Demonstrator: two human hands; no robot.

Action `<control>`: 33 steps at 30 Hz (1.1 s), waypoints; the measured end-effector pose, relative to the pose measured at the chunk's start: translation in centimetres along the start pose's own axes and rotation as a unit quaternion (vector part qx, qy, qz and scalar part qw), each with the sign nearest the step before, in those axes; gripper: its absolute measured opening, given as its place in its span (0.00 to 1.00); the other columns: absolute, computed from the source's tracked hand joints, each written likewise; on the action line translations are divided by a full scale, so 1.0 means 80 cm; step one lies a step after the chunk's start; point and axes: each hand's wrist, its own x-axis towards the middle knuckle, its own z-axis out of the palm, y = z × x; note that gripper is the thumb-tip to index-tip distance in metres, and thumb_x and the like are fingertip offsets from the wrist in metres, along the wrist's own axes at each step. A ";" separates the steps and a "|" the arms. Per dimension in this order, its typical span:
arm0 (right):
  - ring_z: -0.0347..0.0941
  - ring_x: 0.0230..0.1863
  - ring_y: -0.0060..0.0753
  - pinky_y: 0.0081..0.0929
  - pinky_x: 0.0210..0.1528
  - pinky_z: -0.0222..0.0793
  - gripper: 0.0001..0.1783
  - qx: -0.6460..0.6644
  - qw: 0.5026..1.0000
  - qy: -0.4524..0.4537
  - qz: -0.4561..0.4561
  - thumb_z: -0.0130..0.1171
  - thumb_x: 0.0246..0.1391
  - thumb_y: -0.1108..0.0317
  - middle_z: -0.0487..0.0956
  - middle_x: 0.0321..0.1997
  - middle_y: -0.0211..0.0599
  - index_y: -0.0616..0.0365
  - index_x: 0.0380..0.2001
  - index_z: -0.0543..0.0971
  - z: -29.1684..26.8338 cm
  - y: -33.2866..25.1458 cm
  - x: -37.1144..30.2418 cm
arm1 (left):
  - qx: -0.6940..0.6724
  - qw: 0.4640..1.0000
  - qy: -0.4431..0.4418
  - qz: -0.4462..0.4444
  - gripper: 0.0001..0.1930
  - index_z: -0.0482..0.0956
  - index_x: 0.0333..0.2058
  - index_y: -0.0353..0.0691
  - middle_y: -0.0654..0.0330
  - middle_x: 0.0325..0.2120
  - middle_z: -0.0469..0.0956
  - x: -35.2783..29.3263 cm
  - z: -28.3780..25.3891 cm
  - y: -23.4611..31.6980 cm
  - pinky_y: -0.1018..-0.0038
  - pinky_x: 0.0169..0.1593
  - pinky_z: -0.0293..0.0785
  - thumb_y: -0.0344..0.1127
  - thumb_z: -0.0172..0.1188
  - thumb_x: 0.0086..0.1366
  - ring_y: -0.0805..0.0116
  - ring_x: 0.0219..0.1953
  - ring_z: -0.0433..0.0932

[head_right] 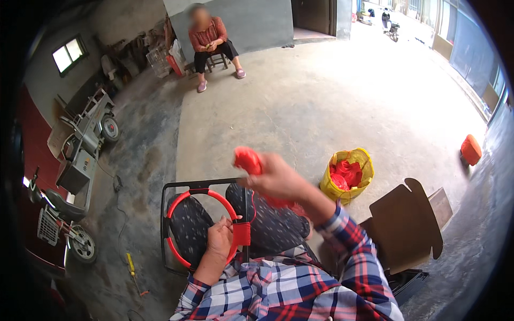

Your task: Wrapping a circular red and black frame with red plastic mesh thread.

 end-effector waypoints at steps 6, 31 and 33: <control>0.69 0.23 0.18 0.22 0.26 0.66 0.10 0.044 0.977 0.030 0.208 0.62 0.54 0.64 0.72 0.21 0.26 0.59 0.29 0.74 0.055 0.117 -0.075 | -0.007 1.000 -0.017 -0.008 0.22 0.73 0.47 0.31 0.51 0.36 0.79 -0.005 0.005 0.006 0.65 0.47 0.73 0.47 0.46 0.68 0.59 0.39 0.78; 0.70 0.28 0.18 0.24 0.37 0.69 0.07 -0.005 0.987 -0.065 0.144 0.62 0.49 0.72 0.78 0.24 0.31 0.62 0.32 0.78 0.092 0.119 -0.089 | 0.033 0.998 0.042 -0.014 0.17 0.73 0.40 0.34 0.52 0.36 0.79 0.003 0.006 0.003 0.60 0.47 0.75 0.32 0.46 0.52 0.57 0.39 0.78; 0.70 0.27 0.19 0.24 0.37 0.69 0.07 -0.013 0.987 -0.066 0.148 0.62 0.49 0.72 0.78 0.23 0.32 0.61 0.32 0.78 0.092 0.118 -0.094 | 0.036 0.997 0.063 -0.020 0.16 0.74 0.38 0.35 0.53 0.35 0.79 0.004 0.007 -0.001 0.61 0.47 0.75 0.31 0.46 0.51 0.58 0.38 0.78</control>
